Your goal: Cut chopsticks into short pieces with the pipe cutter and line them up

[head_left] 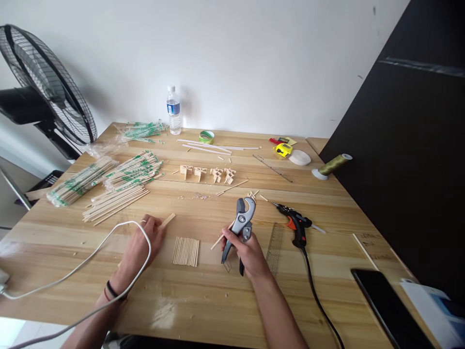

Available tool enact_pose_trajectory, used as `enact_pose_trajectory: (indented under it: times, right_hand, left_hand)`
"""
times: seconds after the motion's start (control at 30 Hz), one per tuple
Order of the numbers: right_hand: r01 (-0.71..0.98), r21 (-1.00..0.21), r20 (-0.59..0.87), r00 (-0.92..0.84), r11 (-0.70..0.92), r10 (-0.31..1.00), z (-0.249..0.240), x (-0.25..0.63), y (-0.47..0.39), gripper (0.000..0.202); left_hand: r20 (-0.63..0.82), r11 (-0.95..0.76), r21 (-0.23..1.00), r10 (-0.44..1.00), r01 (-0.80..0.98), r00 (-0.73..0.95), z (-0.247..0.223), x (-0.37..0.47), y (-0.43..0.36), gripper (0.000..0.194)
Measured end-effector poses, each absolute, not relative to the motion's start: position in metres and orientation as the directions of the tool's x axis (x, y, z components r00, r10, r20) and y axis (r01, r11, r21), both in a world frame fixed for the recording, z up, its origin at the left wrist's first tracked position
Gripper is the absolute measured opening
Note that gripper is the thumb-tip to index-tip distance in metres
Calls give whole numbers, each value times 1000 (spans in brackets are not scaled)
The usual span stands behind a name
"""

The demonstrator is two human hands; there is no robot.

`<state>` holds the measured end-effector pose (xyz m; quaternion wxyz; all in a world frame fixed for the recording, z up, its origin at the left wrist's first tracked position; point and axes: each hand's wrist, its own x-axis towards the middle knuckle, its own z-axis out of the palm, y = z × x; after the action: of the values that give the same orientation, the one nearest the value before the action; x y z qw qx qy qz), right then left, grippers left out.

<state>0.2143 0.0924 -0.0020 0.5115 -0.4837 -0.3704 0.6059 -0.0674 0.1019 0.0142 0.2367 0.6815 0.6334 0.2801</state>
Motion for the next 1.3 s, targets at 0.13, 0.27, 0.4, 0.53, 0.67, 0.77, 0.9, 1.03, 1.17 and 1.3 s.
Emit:
enact_pose_trajectory:
  times: [0.13,0.27,0.4,0.53,0.67,0.77,0.9,1.03,1.17,1.3]
  right_hand:
    - [-315,-938,-132,-65,-146,989,22,208,103,31]
    - [-321,-947,-15,-40,-27,999,41,200,118,27]
    - [-245,-967,72,-6,69,997,43,197,129,21]
    - [-275,-960,50,31,57,998,36,197,132,22]
    - [-241,-970,17,18,21,1000,30,195,131,24]
    - [-148,-989,16,1,16,1000,29,194,130,24]
    - [-105,-994,7,6,8,1000,28,194,128,24]
    - [-80,-997,-8,46,-4,999,26,196,126,22]
    - [-71,-997,-11,52,-7,999,27,195,125,22]
    - [-133,-991,9,40,15,999,29,192,122,18]
  left_hand:
    - [-17,-100,817,980,568,198,25,-36,100,23]
    - [-127,47,959,952,279,278,38,-11,107,29]
    - [-170,124,981,917,147,362,44,-7,117,32]
    - [-202,196,979,907,53,369,40,-7,124,40]
    - [-261,288,958,858,7,443,38,-6,122,45]
    - [-279,315,949,835,3,474,38,-5,119,46]
    - [-254,302,953,832,-18,493,41,-4,115,38]
    - [-238,316,948,784,-39,573,44,-6,111,31]
    - [-268,334,943,752,3,602,43,-6,108,32]
    - [-275,323,946,764,22,584,41,-6,108,35]
